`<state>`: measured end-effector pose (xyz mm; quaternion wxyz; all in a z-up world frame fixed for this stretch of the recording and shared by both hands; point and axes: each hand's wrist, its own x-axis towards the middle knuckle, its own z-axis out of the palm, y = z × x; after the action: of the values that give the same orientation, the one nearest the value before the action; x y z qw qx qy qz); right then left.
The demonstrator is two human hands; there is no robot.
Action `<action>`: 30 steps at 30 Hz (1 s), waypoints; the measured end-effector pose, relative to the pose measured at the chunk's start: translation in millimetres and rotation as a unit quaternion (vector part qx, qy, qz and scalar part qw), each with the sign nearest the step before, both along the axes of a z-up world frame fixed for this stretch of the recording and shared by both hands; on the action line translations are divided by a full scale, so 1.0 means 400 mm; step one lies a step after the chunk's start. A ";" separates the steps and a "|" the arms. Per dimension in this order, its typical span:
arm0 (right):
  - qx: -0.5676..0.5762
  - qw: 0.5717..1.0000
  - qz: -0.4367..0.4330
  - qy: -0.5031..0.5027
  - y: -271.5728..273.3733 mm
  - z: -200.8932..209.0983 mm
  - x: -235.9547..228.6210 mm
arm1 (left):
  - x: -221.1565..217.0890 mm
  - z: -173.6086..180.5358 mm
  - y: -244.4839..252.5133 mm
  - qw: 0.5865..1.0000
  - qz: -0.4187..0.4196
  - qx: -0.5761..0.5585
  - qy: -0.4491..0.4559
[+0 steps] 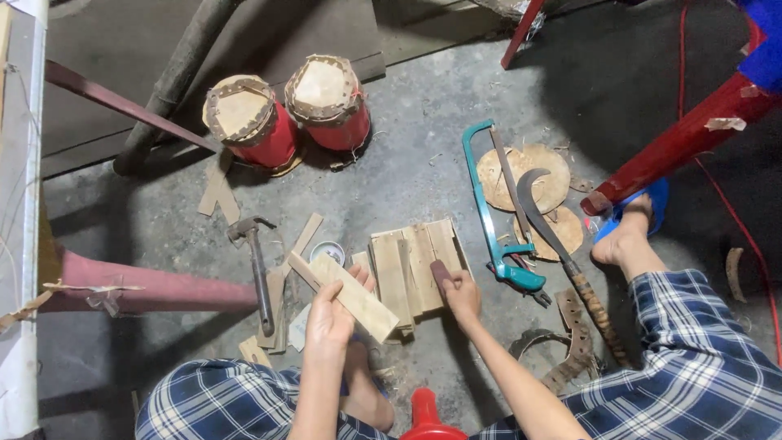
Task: The person sits on the floor and sands several small wooden planks using a sanding block. They handle each plank individually, smoothing the surfaces and edges before placing them back on the floor.
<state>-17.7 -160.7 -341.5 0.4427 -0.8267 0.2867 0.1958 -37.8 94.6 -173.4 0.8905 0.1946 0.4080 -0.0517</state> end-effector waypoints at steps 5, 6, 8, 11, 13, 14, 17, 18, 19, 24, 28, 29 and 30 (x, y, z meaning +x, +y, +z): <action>0.011 0.999 0.022 -0.027 0.023 0.045 -0.032 | -0.003 -0.030 -0.022 1.000 -0.014 0.013 0.007; 0.023 0.999 0.033 -0.023 0.029 0.052 -0.038 | -0.002 -0.031 -0.028 1.000 -0.015 0.019 0.017; 0.029 0.998 0.036 -0.035 0.030 0.031 -0.058 | 0.002 -0.062 -0.027 1.000 -0.009 0.020 0.019; 0.038 0.996 0.067 -0.043 0.006 -0.032 -0.094 | 0.008 -0.079 -0.026 1.000 0.002 0.014 0.021; 0.041 0.994 0.094 -0.041 -0.034 -0.060 -0.120 | 0.010 -0.081 -0.030 1.000 0.006 0.007 0.020; 0.133 0.976 0.175 -0.012 -0.062 -0.060 -0.132 | 0.010 -0.081 -0.034 1.000 -0.001 0.004 0.018; 0.159 0.926 0.325 0.103 -0.135 -0.099 -0.151 | 0.013 -0.061 -0.050 1.000 -0.024 0.012 0.016; 0.094 0.896 0.391 0.188 -0.157 -0.118 -0.148 | 0.020 -0.049 -0.056 0.999 -0.042 0.025 0.015; 0.093 0.897 0.389 0.186 -0.185 -0.074 -0.109 | 0.025 -0.056 -0.058 0.999 -0.044 0.025 0.014; -0.167 0.985 0.046 0.002 -0.374 -0.047 0.037 | 0.022 -0.055 -0.070 0.996 -0.065 0.057 0.002; -0.234 0.972 -0.002 -0.028 -0.454 -0.026 0.014 | 0.018 -0.030 -0.095 0.995 -0.064 0.072 0.001; -0.262 0.962 0.006 -0.070 -0.448 -0.039 0.002 | 0.018 -0.020 -0.109 0.993 -0.082 0.086 -0.009; -0.287 0.951 0.017 -0.111 -0.434 -0.054 -0.011 | 0.014 -0.009 -0.117 0.990 -0.098 0.102 -0.018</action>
<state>-22.2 -334.1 -363.0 0.2121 -0.9401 0.2660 0.0198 -32.2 47.9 -176.9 0.8640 0.3241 0.3738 -0.0934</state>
